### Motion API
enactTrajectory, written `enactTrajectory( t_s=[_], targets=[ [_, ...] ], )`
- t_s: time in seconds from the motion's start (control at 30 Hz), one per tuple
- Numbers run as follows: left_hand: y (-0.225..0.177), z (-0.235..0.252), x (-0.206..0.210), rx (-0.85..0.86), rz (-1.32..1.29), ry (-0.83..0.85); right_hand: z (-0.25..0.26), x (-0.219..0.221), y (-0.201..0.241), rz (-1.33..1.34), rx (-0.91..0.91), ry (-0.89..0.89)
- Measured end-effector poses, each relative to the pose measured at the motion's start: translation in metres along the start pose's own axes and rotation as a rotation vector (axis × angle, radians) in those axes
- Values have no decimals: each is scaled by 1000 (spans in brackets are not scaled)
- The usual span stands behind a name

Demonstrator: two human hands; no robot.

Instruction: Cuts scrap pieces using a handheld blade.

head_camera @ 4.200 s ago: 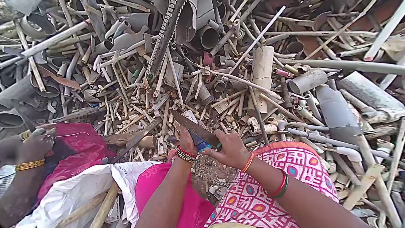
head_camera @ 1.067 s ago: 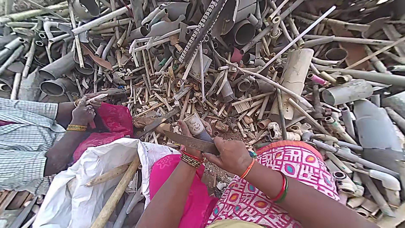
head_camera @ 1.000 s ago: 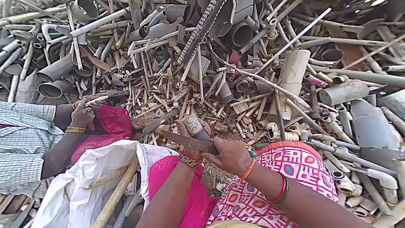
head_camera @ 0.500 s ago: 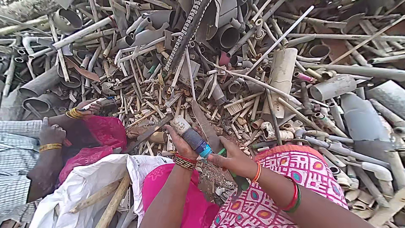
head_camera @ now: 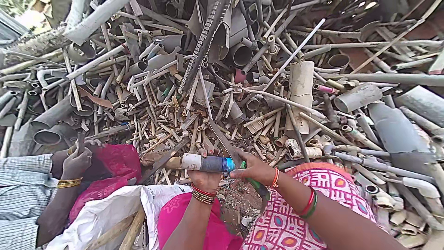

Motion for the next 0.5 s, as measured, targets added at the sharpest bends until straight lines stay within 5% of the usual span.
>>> enactTrajectory(
  t_s=[0.13, 0.27, 0.37, 0.5],
  targets=[
    [-12, 4, 6, -90, 76, 98, 4, -5, 13, 140, -50, -54],
    [-37, -1, 14, -322, 749, 416, 8, -26, 28, 34, -67, 25],
    [-14, -19, 7, -473, 1461, 438, 15, -28, 30, -126, -60, 26],
    [23, -32, -8, -505, 1491, 312, 26, -15, 25, -295, -43, -43]
  ],
)
Point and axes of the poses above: each hand's wrist, its own z-axis towards the middle knuckle, its own x-axis out of the palm, y = z × x, the point moved 7 cm from there along z, towards the middle knuckle, and after that the axes turned 7 degrees about -y, right-handed, at the moved point
